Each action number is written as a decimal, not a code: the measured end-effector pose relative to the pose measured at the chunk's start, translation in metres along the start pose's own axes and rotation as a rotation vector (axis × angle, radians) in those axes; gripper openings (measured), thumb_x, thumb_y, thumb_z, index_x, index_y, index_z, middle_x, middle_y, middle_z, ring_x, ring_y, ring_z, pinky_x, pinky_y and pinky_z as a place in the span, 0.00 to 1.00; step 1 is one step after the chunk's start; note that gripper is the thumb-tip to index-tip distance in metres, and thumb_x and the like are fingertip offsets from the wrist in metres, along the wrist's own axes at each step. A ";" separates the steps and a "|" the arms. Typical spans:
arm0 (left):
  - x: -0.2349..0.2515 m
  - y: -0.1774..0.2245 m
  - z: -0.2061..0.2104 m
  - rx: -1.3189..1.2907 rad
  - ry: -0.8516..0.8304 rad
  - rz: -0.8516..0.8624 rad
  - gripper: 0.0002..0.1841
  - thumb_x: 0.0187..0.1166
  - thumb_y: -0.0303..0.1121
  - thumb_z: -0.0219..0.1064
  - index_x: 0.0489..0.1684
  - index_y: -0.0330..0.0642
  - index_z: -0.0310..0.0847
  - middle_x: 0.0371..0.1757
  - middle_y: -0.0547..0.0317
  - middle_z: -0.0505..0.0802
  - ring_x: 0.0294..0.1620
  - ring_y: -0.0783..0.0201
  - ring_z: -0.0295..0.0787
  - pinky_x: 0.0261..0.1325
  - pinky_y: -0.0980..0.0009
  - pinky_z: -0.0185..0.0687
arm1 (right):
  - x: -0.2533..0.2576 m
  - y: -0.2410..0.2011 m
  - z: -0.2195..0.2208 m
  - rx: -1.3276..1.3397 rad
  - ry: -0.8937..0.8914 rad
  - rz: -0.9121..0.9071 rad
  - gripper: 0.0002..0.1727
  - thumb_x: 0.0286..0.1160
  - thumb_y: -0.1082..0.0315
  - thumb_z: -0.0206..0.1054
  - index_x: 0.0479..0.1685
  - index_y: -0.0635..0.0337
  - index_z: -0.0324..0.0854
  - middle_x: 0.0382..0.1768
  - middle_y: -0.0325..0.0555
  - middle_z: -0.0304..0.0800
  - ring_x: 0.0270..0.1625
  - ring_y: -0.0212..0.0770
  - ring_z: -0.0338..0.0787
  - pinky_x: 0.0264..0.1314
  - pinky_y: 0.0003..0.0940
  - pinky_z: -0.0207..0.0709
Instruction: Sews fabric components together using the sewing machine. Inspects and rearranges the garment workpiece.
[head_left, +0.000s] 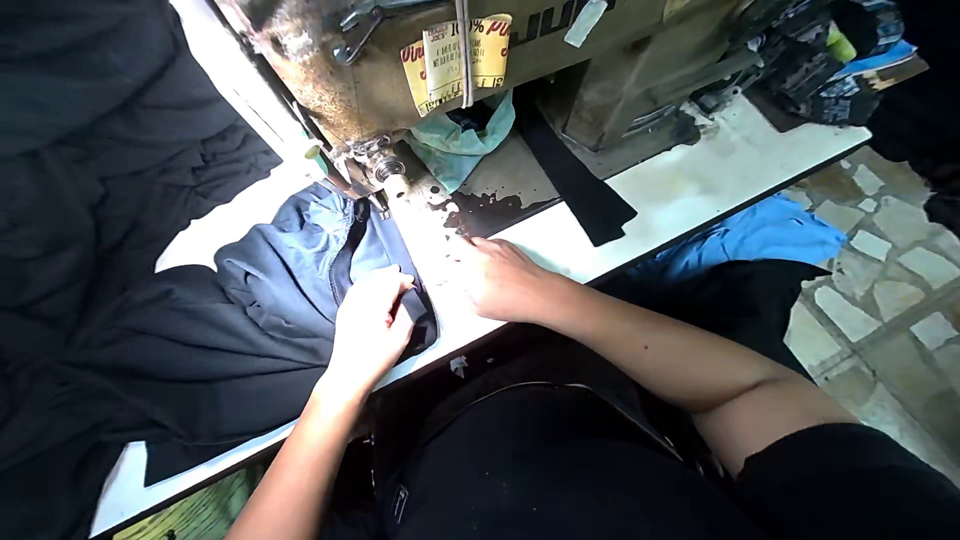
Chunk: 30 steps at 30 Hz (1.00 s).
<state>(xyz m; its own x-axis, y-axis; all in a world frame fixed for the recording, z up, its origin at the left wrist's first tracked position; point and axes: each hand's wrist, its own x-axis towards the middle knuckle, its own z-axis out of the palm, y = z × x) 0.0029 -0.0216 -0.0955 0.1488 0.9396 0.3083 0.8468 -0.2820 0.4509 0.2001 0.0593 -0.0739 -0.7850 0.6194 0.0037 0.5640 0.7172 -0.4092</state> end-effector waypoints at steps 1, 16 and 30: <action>0.002 0.000 -0.002 -0.034 0.010 -0.037 0.13 0.71 0.25 0.59 0.43 0.27 0.90 0.52 0.35 0.93 0.59 0.40 0.91 0.62 0.46 0.82 | 0.004 0.003 -0.002 0.003 -0.049 0.000 0.18 0.79 0.71 0.63 0.65 0.62 0.87 0.58 0.62 0.85 0.56 0.60 0.87 0.55 0.53 0.79; 0.018 0.007 -0.012 -0.056 -0.049 -0.146 0.04 0.73 0.19 0.64 0.38 0.28 0.83 0.36 0.43 0.87 0.42 0.48 0.87 0.47 0.49 0.81 | 0.038 0.000 0.005 0.150 0.008 -0.217 0.12 0.77 0.67 0.64 0.45 0.67 0.86 0.38 0.59 0.89 0.47 0.60 0.91 0.43 0.59 0.79; 0.009 0.004 -0.005 -0.073 0.022 -0.046 0.05 0.73 0.20 0.65 0.37 0.28 0.88 0.39 0.40 0.91 0.46 0.43 0.90 0.51 0.45 0.82 | 0.013 -0.004 0.042 0.269 0.525 -0.360 0.21 0.53 0.71 0.78 0.52 0.66 0.91 0.41 0.53 0.96 0.39 0.47 0.95 0.37 0.45 0.87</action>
<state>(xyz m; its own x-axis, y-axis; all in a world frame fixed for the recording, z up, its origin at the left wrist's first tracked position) 0.0051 -0.0150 -0.0863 0.0987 0.9477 0.3037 0.8129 -0.2528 0.5247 0.1773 0.0513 -0.1107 -0.6453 0.4784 0.5955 0.1549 0.8453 -0.5113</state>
